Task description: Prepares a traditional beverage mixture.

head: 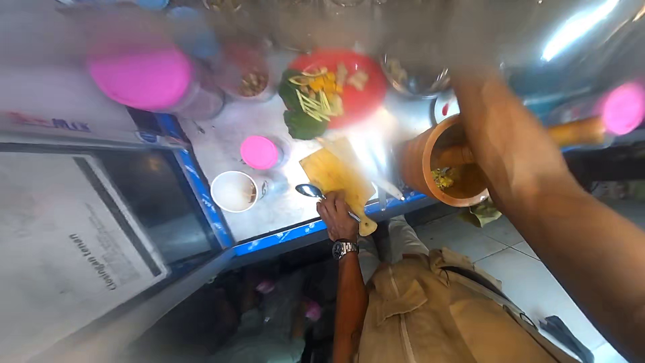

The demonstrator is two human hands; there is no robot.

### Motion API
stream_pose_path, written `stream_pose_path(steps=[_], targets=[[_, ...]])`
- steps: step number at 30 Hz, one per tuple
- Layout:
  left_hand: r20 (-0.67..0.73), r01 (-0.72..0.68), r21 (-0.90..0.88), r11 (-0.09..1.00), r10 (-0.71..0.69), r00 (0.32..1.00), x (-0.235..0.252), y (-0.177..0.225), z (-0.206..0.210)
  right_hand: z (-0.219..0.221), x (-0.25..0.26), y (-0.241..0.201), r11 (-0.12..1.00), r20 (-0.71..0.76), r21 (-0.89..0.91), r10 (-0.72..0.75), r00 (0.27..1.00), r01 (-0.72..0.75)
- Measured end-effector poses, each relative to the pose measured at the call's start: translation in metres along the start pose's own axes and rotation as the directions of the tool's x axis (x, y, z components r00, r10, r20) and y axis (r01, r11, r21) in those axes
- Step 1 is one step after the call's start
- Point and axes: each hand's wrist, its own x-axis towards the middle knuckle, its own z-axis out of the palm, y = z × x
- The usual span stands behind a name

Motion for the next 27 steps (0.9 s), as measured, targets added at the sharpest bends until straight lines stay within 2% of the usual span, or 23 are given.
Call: stream_pose_path(steps=[3,7,11,15,19,23,27], targets=[[-0.006,-0.004,0.006,1.000,0.004,1.000,0.002,0.002,-0.001,-0.006,-0.003,-0.003,0.996,-0.028,0.067,0.052,0.998,-0.050],[-0.012,-0.008,-0.001,1.000,0.008,1.000,0.005,0.004,-0.002,-0.017,-0.018,-0.005,0.996,-0.020,0.056,0.073,0.997,-0.072],[-0.010,-0.023,0.000,1.000,0.023,1.000,0.005,0.004,-0.003,-0.040,-0.046,0.006,0.996,0.151,0.085,0.025,0.988,-0.038],[-0.025,-0.054,-0.013,0.998,0.053,0.998,0.011,0.006,-0.007,-0.064,-0.102,-0.008,0.997,0.219,0.073,0.018,0.976,-0.034],[0.006,-0.065,-0.004,0.998,0.065,0.998,0.012,0.007,-0.009,-0.117,-0.155,-0.020,0.999,0.275,0.047,-0.002,0.961,-0.011],[0.002,-0.073,-0.010,0.997,0.073,0.997,0.012,0.007,-0.010,-0.200,-0.203,-0.019,0.999,0.289,-0.043,-0.008,0.957,0.021],[-0.009,-0.078,-0.034,0.996,0.077,0.997,0.012,0.007,-0.010,-0.264,-0.223,-0.006,0.999,0.179,-0.034,0.016,0.984,-0.010]])
